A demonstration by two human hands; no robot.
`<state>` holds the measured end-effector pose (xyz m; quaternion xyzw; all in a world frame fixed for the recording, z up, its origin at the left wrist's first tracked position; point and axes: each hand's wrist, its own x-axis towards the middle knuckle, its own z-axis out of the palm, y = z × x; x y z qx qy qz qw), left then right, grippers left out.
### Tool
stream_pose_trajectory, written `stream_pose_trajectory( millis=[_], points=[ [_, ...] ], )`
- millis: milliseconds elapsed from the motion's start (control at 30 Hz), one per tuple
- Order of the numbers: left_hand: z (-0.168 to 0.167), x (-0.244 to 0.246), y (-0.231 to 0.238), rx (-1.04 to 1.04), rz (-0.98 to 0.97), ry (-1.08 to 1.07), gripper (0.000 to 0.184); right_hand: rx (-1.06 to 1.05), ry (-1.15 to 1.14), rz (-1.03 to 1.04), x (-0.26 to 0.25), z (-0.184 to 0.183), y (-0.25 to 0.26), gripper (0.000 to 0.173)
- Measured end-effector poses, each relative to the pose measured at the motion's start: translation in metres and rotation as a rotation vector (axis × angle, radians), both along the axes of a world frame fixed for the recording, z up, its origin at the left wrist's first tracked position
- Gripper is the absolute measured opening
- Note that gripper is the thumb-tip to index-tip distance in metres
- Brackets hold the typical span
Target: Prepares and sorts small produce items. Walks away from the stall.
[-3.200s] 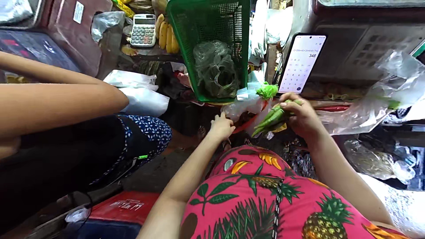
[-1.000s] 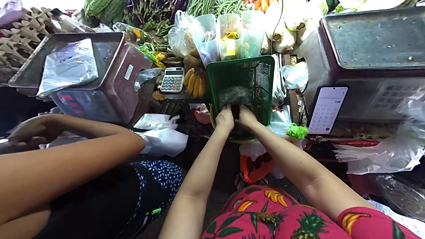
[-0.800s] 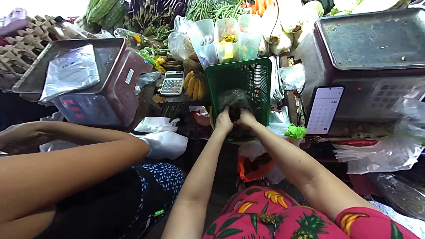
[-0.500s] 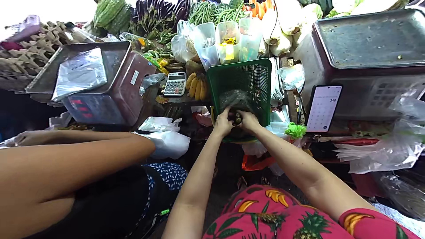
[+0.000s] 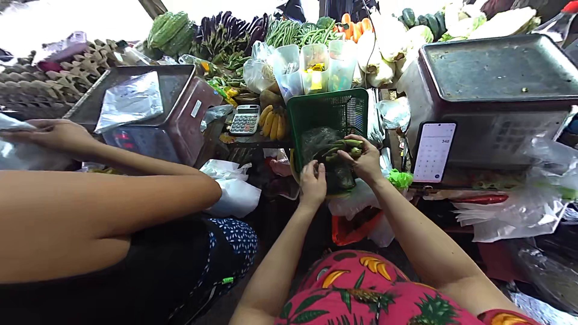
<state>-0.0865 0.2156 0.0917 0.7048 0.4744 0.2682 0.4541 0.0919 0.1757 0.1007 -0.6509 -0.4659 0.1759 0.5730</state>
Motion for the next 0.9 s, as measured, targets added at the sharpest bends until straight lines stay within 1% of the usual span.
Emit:
stream_pose_trajectory(
  millis=[67, 100, 133, 167, 200, 267, 300, 400, 467, 533, 600, 733, 900],
  points=[
    [0.015, 0.008, -0.019, -0.59, -0.03, -0.408, 0.057, 0.2, -0.035, 0.002, -0.014, 0.002, -0.014, 0.051],
    [0.022, 0.011, -0.026, -0.818, -0.044, -0.6, 0.064, 0.28, -0.082, 0.029, -0.023, -0.001, -0.022, 0.049],
    [0.027, 0.013, -0.031, -0.955, -0.072, -0.753, 0.068, 0.329, -0.143, 0.069, -0.033, -0.005, -0.032, 0.046],
    [0.032, 0.014, -0.033, -1.021, -0.095, -0.87, 0.068, 0.346, -0.205, 0.108, -0.042, -0.01, -0.041, 0.042],
    [0.038, 0.014, -0.035, -1.062, -0.086, -0.948, 0.062, 0.352, -0.272, 0.123, -0.051, -0.015, -0.051, 0.037],
    [0.042, 0.015, -0.037, -1.101, -0.027, -1.002, 0.049, 0.365, -0.396, 0.112, -0.062, -0.023, -0.065, 0.035],
    [0.042, 0.015, -0.04, -1.104, -0.02, -1.013, 0.046, 0.371, -0.436, 0.105, -0.062, -0.026, -0.07, 0.036],
    [0.04, 0.016, -0.047, -1.091, -0.001, -1.061, 0.051, 0.387, -0.515, 0.139, -0.057, -0.029, -0.08, 0.039],
    [0.037, 0.016, -0.045, -1.085, 0.01, -1.114, 0.047, 0.385, -0.567, 0.162, -0.053, -0.025, -0.087, 0.033],
    [0.037, 0.018, -0.043, -1.073, 0.026, -1.109, 0.041, 0.369, -0.578, 0.156, -0.052, -0.02, -0.094, 0.028],
    [0.038, 0.019, -0.042, -1.047, 0.051, -1.083, 0.038, 0.365, -0.532, 0.11, -0.053, -0.017, -0.098, 0.025],
    [0.039, 0.021, -0.04, -0.938, 0.133, -1.038, 0.031, 0.358, -0.329, 0.042, -0.058, -0.011, -0.103, 0.025],
    [0.034, 0.017, -0.027, -0.765, 0.107, -1.008, 0.029, 0.293, -0.199, 0.079, -0.053, -0.002, -0.111, 0.029]
  ],
)
